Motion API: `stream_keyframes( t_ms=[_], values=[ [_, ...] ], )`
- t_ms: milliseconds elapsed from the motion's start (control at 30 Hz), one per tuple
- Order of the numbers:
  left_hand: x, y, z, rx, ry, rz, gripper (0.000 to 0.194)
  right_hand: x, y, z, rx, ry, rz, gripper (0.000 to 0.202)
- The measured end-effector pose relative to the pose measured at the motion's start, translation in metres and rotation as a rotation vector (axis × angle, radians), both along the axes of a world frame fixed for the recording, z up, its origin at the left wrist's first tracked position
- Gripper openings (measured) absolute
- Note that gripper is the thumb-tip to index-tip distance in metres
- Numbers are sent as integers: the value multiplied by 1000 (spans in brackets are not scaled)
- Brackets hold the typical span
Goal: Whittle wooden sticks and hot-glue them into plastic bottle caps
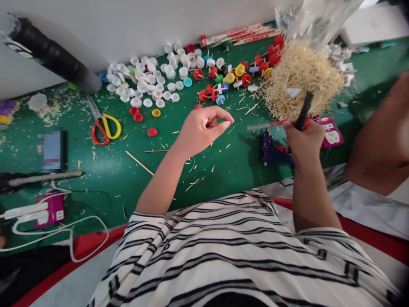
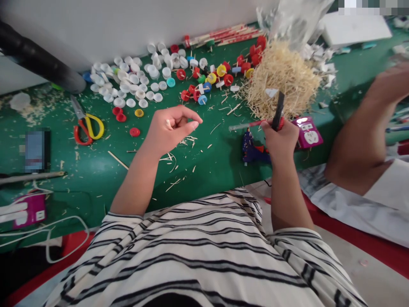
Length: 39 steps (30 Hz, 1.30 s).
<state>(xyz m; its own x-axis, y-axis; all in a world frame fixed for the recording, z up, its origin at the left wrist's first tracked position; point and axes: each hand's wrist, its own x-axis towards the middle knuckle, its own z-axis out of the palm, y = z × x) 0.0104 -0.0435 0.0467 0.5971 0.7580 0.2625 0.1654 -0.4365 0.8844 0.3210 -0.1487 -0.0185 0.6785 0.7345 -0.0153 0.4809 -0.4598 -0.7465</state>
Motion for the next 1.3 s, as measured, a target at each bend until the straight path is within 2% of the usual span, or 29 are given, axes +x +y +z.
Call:
stream_keyframes(
  t_ms=[100, 267, 367, 533, 800, 933, 1067, 1200, 1300],
  values=[
    [-1, 2, 1, 5, 7, 7, 13, 1, 2, 1, -64, -119, -80, 15],
    [-2, 3, 3, 1, 5, 11, 12, 2, 7, 10, -339, -249, 12, 19],
    [-3, 2, 3, 7, 2, 3, 13, 2, 10, 13, -440, -253, 48, 23],
    [-3, 3, 3, 25, 1, 3, 13, 2, 13, 13, -510, -217, 70, 27],
    [-4, 3, 3, -7, -11, 1, 14, 9, 8, 15, -480, -155, 45, 30],
    [-3, 3, 4, -20, -9, 4, 14, 16, -6, 21, -367, -111, 41, 27],
    [-2, 2, 6, -32, -16, 2, 13, 21, -33, 33, -302, -83, 66, 21],
    [0, 1, 6, -24, -13, -4, 14, 26, -67, 41, -338, -154, 231, 23],
    [1, 0, 5, -19, -6, -8, 13, 35, -84, 34, -362, -207, 361, 16]
  ],
)
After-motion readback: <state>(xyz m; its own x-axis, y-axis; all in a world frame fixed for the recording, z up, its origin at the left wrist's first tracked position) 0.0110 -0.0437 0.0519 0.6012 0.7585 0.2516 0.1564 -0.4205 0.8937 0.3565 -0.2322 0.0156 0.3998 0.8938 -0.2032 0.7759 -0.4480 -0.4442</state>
